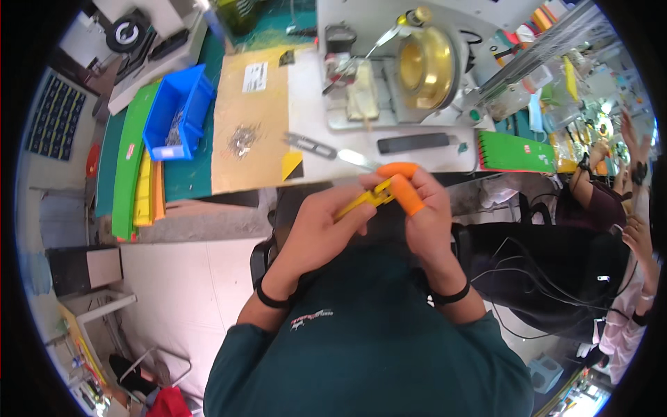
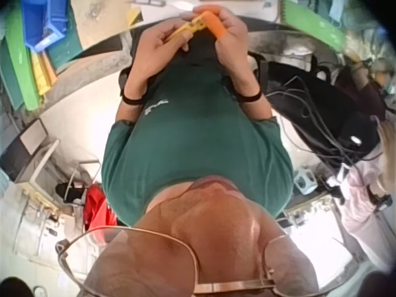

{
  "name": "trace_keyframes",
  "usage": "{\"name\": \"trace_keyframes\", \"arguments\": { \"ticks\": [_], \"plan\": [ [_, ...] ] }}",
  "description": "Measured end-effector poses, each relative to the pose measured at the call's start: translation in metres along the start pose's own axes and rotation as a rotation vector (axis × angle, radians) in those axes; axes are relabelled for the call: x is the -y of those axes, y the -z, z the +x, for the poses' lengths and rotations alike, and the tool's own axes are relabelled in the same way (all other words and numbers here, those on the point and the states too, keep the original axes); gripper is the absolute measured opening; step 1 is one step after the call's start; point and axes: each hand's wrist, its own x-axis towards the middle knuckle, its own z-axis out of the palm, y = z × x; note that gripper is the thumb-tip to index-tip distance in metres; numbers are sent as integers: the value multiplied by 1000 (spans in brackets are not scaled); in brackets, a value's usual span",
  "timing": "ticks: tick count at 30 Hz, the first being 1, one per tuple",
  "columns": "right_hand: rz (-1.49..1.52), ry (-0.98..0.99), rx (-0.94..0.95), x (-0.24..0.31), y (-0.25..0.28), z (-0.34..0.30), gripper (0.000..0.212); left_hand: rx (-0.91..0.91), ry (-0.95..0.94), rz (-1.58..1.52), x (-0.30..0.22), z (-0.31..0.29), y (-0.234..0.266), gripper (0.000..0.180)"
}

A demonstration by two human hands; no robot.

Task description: Assembling small electronic or mechanical components using tools and glue at a workstation.

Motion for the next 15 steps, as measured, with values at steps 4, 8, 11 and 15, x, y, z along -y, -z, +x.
{"name": "trace_keyframes", "arguments": {
  "ticks": [4, 8, 11, 15],
  "plan": [
    [6, -65, -29, -4, 1, -2, 24, -13, 22, -61, 5, 1, -2, 17],
    [52, -83, 0, -5, -6, -4, 25, -36, 89, -122, 1, -5, -4, 15],
    [-66, -67, 16, -9, -11, -3, 25, -22, 68, -150, -2, -7, -5, 17],
    [24, -46, 60, -8, -13, -2, 27, -70, 85, -186, 1, -5, -7, 21]
  ]
}}
